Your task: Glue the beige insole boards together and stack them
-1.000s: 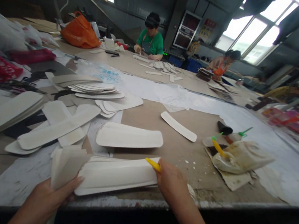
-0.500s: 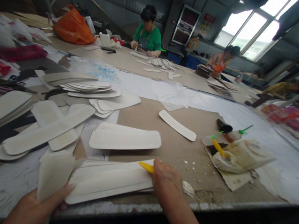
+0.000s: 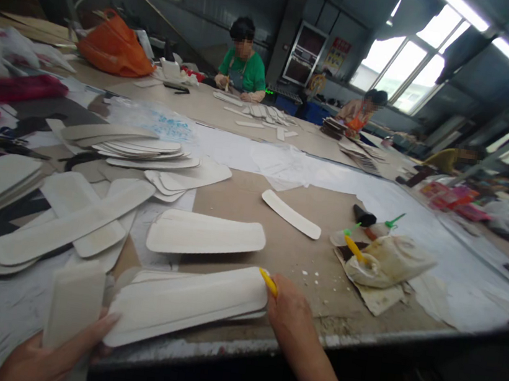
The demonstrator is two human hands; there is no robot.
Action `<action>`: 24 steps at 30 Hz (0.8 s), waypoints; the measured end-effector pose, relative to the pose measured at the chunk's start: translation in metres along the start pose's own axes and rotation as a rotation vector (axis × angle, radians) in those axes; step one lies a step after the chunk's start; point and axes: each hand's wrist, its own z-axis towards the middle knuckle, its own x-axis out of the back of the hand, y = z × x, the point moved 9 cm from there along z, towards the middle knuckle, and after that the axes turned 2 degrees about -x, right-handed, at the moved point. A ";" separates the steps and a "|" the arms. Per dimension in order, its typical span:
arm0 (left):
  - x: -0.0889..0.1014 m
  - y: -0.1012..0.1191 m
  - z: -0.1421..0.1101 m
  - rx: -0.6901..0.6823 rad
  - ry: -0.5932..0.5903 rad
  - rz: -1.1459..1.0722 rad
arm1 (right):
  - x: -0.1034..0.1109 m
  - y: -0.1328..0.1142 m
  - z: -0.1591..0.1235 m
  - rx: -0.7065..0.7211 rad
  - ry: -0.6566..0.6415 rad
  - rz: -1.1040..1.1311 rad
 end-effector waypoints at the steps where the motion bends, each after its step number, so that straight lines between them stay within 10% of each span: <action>1: 0.001 -0.001 0.000 0.001 -0.006 -0.019 | 0.000 -0.003 -0.001 0.004 0.008 0.031; 18: 0.006 0.022 -0.012 -0.163 -0.151 -0.253 | -0.027 0.016 -0.021 -0.493 -0.287 0.802; 24: -0.015 0.007 -0.013 0.116 -0.357 -0.628 | -0.055 -0.007 -0.054 -0.730 -0.366 1.412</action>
